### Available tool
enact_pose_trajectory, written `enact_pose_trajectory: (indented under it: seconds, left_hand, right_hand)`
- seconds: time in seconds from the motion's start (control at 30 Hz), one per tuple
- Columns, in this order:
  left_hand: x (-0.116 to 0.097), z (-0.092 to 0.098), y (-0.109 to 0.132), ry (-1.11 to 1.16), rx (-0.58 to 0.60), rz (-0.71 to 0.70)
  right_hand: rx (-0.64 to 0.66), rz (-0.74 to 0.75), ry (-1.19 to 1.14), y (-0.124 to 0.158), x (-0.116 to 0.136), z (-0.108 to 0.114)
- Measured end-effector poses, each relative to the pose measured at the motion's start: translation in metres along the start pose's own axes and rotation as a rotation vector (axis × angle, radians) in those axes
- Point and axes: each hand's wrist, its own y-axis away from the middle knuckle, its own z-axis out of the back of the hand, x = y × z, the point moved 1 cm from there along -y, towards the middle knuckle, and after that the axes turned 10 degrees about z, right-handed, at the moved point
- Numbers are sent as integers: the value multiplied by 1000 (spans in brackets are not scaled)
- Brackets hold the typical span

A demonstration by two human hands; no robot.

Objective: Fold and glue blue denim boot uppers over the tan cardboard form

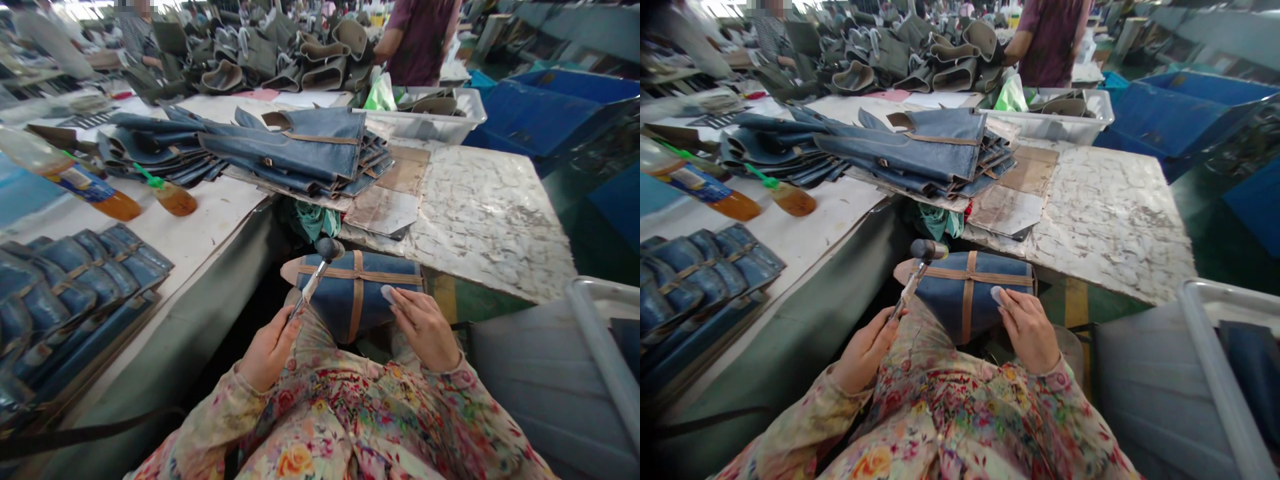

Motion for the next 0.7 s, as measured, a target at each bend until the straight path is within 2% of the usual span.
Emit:
enact_pose_trajectory:
  seconds: [0.13, 0.3, 0.47, 0.6, 0.7]
  left_hand:
    - [-2, -1, -1, -120, 118, -33]
    - [-20, -10, -5, -19, 50, -144]
    - [-39, -29, -13, -202, 226, -99]
    - [-60, -35, -17, -202, 196, -179]
    - [-66, -37, -23, -330, 209, -119]
  right_hand:
    - [-3, -9, 7, 0, 2, 1]
    - [1, 11, 15, 2, 3, -1]
    - [-31, 15, 41, 6, 3, -3]
    - [-21, 27, 34, 7, 2, -3]
    - [-29, 22, 40, 8, 2, -4]
